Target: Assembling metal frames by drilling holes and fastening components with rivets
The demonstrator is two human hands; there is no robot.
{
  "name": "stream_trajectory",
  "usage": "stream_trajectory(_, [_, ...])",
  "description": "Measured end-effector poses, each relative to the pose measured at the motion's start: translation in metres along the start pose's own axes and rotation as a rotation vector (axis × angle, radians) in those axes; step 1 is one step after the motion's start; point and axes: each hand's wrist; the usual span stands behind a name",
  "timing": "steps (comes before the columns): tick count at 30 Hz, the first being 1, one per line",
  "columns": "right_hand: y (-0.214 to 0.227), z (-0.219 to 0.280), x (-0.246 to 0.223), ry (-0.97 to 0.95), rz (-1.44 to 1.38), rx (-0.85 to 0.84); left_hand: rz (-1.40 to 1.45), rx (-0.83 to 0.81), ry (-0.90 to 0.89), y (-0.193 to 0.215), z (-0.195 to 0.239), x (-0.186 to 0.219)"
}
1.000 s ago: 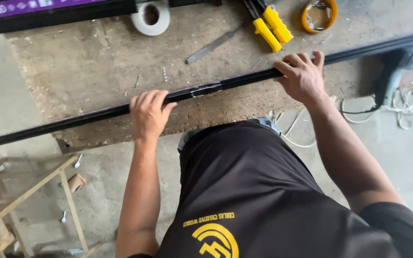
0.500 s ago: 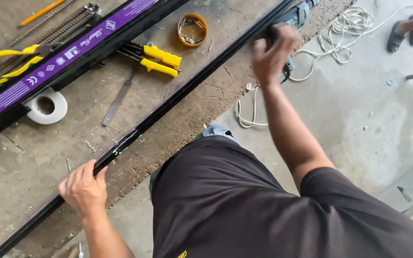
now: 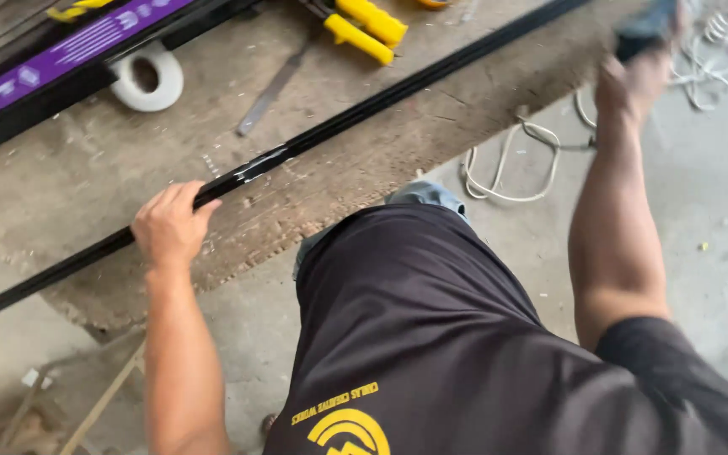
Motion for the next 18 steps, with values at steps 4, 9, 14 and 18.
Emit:
stream_trajectory(4, [0.023, 0.078, 0.008, 0.244, -0.753, 0.155, 0.046, 0.033, 0.034, -0.003, 0.005, 0.001])
stream_trajectory(9, [0.061, 0.131, -0.035, -0.540, -0.710, 0.349, 0.139, -0.243, 0.129, -0.002, -0.012, 0.003])
stream_trajectory(14, [0.045, 0.131, 0.044, 0.117, -0.124, 0.258, 0.098, -0.213, 0.113, -0.011, -0.025, 0.012])
stream_trajectory(18, [-0.010, 0.128, -0.067, 0.114, 0.171, 0.032, 0.114, -0.209, 0.139, -0.012, -0.027, 0.018])
Point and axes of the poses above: each hand's wrist, its own z-axis away from the middle knuckle, its own y-axis out of the back of the hand, x = y × z, and after that the axes turned 13 degrees about -x, right-handed
